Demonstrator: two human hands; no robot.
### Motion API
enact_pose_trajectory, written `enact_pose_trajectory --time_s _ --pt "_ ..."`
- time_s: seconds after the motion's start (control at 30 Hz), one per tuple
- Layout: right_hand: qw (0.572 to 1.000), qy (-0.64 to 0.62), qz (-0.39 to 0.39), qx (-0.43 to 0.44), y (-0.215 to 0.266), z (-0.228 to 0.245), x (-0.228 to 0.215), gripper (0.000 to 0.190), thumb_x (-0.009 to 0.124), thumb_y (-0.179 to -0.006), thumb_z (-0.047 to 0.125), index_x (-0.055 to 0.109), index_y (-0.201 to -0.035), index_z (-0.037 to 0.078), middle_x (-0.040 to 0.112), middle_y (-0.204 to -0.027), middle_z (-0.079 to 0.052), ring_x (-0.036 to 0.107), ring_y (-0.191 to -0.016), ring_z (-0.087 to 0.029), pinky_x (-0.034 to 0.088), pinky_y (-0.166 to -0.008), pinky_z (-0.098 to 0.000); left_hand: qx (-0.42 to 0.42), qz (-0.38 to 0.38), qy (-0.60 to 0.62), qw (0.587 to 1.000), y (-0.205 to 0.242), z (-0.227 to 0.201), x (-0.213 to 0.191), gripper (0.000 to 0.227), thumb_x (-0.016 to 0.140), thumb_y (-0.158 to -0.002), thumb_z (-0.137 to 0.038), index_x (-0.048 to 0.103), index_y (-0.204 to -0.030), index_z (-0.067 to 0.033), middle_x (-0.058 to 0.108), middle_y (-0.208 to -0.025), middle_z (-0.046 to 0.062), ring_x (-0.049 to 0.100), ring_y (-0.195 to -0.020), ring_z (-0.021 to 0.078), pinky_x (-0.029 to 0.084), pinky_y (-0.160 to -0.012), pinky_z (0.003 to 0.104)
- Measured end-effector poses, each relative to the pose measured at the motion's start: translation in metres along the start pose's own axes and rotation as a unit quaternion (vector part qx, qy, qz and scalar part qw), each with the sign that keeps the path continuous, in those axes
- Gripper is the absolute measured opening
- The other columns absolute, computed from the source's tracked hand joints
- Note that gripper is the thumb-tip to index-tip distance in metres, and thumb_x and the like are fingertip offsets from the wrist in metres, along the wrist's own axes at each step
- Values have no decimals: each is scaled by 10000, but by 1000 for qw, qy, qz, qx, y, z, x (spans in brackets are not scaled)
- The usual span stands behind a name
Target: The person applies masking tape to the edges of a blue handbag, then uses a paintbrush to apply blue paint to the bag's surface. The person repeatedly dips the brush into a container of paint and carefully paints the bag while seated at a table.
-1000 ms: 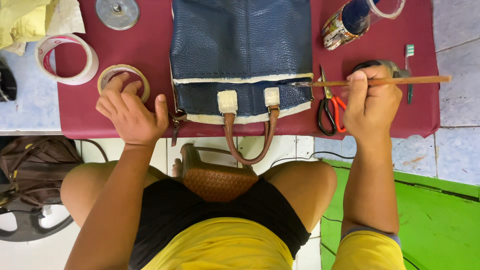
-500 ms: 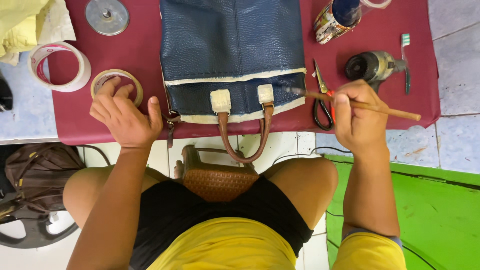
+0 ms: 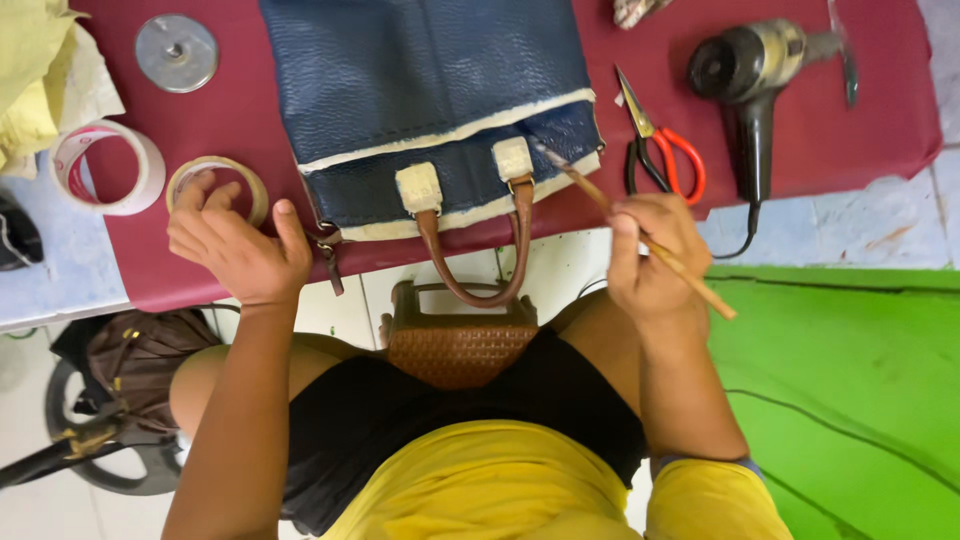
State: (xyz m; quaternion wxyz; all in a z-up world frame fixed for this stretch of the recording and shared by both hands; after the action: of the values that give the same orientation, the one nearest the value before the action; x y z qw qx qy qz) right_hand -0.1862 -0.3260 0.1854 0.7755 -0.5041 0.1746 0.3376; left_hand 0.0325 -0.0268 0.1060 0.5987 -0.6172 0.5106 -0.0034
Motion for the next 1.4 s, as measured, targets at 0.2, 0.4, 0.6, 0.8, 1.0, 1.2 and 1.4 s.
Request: enact_pose_trajectory --time_s 0.2,0.4,0.6,0.8,1.0,1.2,1.4 --pt "996 -39 -44 61 9 5 4 183 529 -1072 70 645 -1016 -61 680 -912 -198 659 -834 -342 540 -769 -390 10 18 5 1000 -3 -3 0 491 446 -1087 -414 573 -1067 60 570 -1211 238 542 -1038 423 341 -853 509" --pt "992 -78 -69 75 11 7 6 239 509 -1073 93 644 -987 -85 669 -917 -220 666 -824 -345 557 -753 -387 20 29 10 999 -9 -15 -4 491 355 -1097 -389 534 -1022 62 556 -1177 227 496 -949 394 318 -810 483" --pt "989 -106 -80 67 15 7 5 214 515 -1082 94 631 -1015 -73 664 -922 -227 663 -810 -338 553 -723 -387 18 38 -9 999 -4 -9 3 539 332 -1084 -400 531 -1035 98 532 -1196 225 507 -991 391 366 -869 506" --pt "988 -119 -101 11 27 6 14 61 596 -1056 17 613 -1043 -40 627 -911 -240 624 -726 -299 559 -624 -370 17 24 -19 999 -5 -11 3 535 331 -1070 -407 536 -1096 87 541 -1114 191 502 -981 380 359 -892 498" --pt "989 -125 -78 34 35 4 22 193 750 -993 -87 629 -1116 -1 637 -1023 -240 648 -839 -325 581 -712 -375 23 23 -35 999 -5 -13 5 567 296 -1082 -436 542 -1148 71 557 -1054 184 497 -951 357 351 -889 458" --pt "985 -151 -79 30 36 10 31 196 712 -994 -102 611 -1129 -1 612 -1012 -229 629 -797 -314 568 -691 -379 23 27 -43 998 -3 -8 8 537 296 -1086 -430 537 -1145 46 559 -1055 175 470 -922 339 347 -875 442" --pt "961 -261 -74 51 26 9 17 112 640 -1033 -96 580 -1114 -49 585 -993 -194 598 -623 -170 562 -702 -292 24 34 -42 998 -5 -9 9 553 284 -1082 -451 528 -1117 44 545 -1052 173 467 -939 345 342 -890 449"
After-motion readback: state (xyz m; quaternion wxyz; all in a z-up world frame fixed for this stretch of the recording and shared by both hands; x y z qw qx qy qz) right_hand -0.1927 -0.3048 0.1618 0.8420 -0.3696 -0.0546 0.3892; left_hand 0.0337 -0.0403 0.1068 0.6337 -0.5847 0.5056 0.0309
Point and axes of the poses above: each hand's wrist, its own y-axis away from the middle knuckle, its own x-axis out of the palm, z = x × y, the point moved 8 cm from there along -y, towards the middle knuckle
